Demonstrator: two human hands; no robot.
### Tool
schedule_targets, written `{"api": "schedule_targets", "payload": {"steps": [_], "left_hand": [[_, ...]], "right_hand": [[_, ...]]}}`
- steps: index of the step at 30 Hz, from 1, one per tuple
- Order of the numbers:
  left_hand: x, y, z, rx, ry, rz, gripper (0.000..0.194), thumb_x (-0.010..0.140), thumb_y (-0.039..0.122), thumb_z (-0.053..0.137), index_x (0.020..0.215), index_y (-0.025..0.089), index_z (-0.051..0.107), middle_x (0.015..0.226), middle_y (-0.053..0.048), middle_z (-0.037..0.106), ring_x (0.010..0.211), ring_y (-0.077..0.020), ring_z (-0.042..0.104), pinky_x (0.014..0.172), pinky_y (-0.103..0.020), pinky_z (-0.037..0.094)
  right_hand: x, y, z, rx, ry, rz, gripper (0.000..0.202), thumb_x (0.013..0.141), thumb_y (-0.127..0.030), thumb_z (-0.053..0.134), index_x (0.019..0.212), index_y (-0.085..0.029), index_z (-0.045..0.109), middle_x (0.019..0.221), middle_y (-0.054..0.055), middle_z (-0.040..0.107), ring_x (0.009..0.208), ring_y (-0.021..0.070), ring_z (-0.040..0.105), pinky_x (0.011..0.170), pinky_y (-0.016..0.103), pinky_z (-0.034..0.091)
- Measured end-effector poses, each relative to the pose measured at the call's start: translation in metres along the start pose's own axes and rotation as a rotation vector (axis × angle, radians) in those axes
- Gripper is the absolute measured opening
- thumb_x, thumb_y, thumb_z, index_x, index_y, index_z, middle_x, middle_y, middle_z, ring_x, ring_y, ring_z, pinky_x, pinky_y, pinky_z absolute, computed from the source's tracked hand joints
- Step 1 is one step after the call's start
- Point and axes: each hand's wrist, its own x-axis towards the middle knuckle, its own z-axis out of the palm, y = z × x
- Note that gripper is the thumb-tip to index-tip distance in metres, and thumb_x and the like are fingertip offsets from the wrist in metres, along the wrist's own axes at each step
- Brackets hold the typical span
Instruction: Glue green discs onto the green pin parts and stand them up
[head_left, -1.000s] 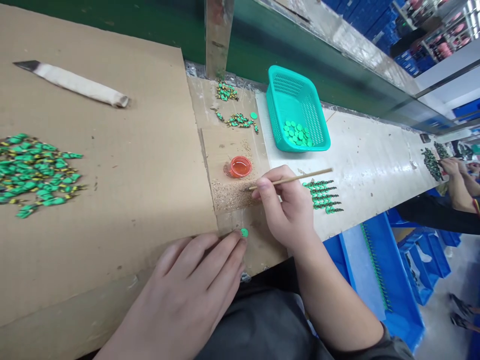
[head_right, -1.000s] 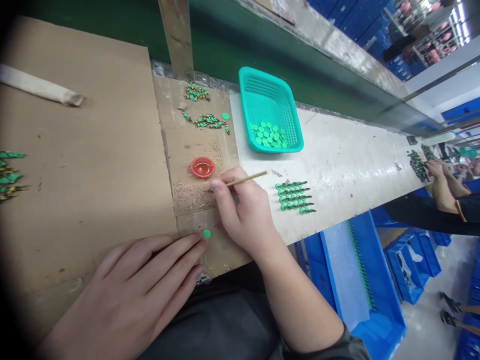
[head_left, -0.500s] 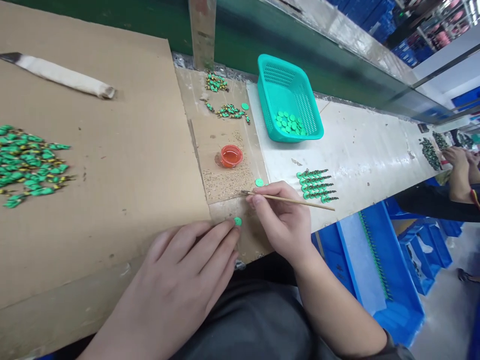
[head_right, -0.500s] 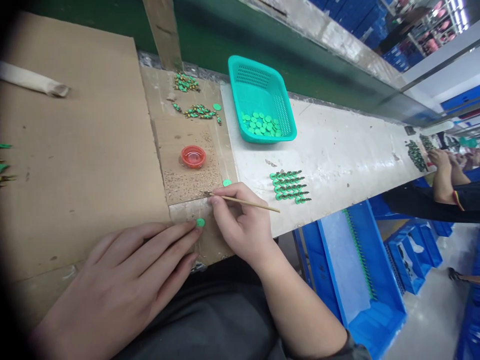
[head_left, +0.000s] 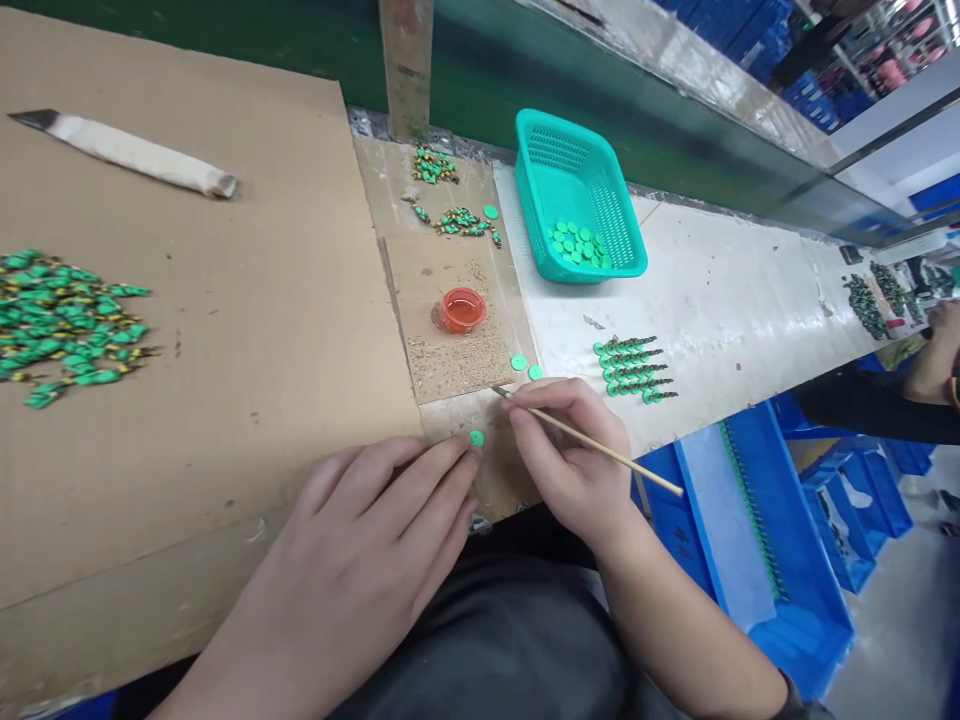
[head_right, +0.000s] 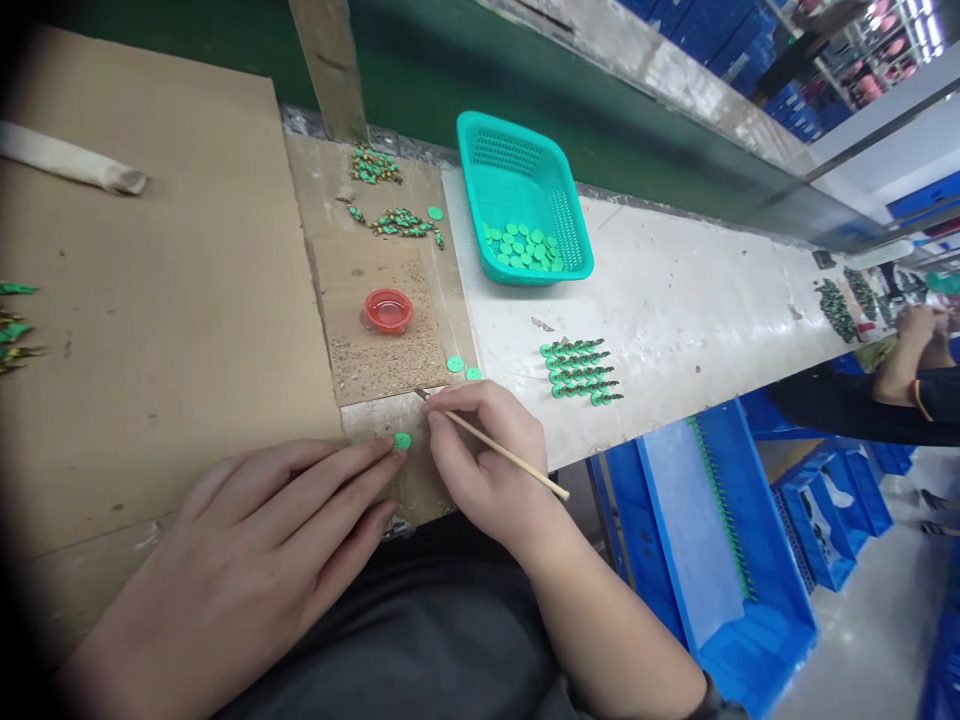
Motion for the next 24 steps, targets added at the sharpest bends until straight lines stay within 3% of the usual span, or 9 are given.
{"api": "schedule_targets", "payload": {"steps": [7, 18, 24], "left_hand": [[-0.003, 0.002, 0.001, 0.0, -0.008, -0.016, 0.033, 0.122, 0.021, 0.058, 0.145, 0.013, 0.079, 0.139, -0.008, 0.09, 0.117, -0.034, 0.073, 0.094, -0.055, 0.05], [-0.022, 0.006, 0.006, -0.022, -0.013, -0.082, 0.032, 0.122, 0.032, 0.063, 0.146, 0.028, 0.083, 0.155, -0.002, 0.084, 0.13, -0.0305, 0.077, 0.103, -0.054, 0.06], [-0.035, 0.009, 0.01, -0.092, -0.039, -0.158, 0.045, 0.12, 0.037, 0.064, 0.163, 0.035, 0.075, 0.171, 0.0, 0.076, 0.145, -0.0305, 0.074, 0.12, -0.054, 0.061]], "right_hand": [[-0.024, -0.009, 0.001, 0.044, 0.0, 0.079, 0.014, 0.11, -0.013, 0.078, 0.115, -0.026, 0.075, 0.103, 0.002, 0.085, 0.089, 0.0174, 0.086, 0.081, 0.03, 0.07], [-0.012, -0.014, 0.003, -0.029, -0.139, -0.01, 0.013, 0.116, -0.016, 0.074, 0.109, -0.026, 0.072, 0.093, 0.002, 0.084, 0.083, 0.0195, 0.085, 0.078, 0.035, 0.073], [-0.012, -0.015, 0.007, -0.074, -0.14, -0.044, 0.019, 0.115, -0.012, 0.072, 0.102, -0.026, 0.071, 0.086, 0.001, 0.083, 0.079, 0.0183, 0.085, 0.074, 0.032, 0.073]]}}
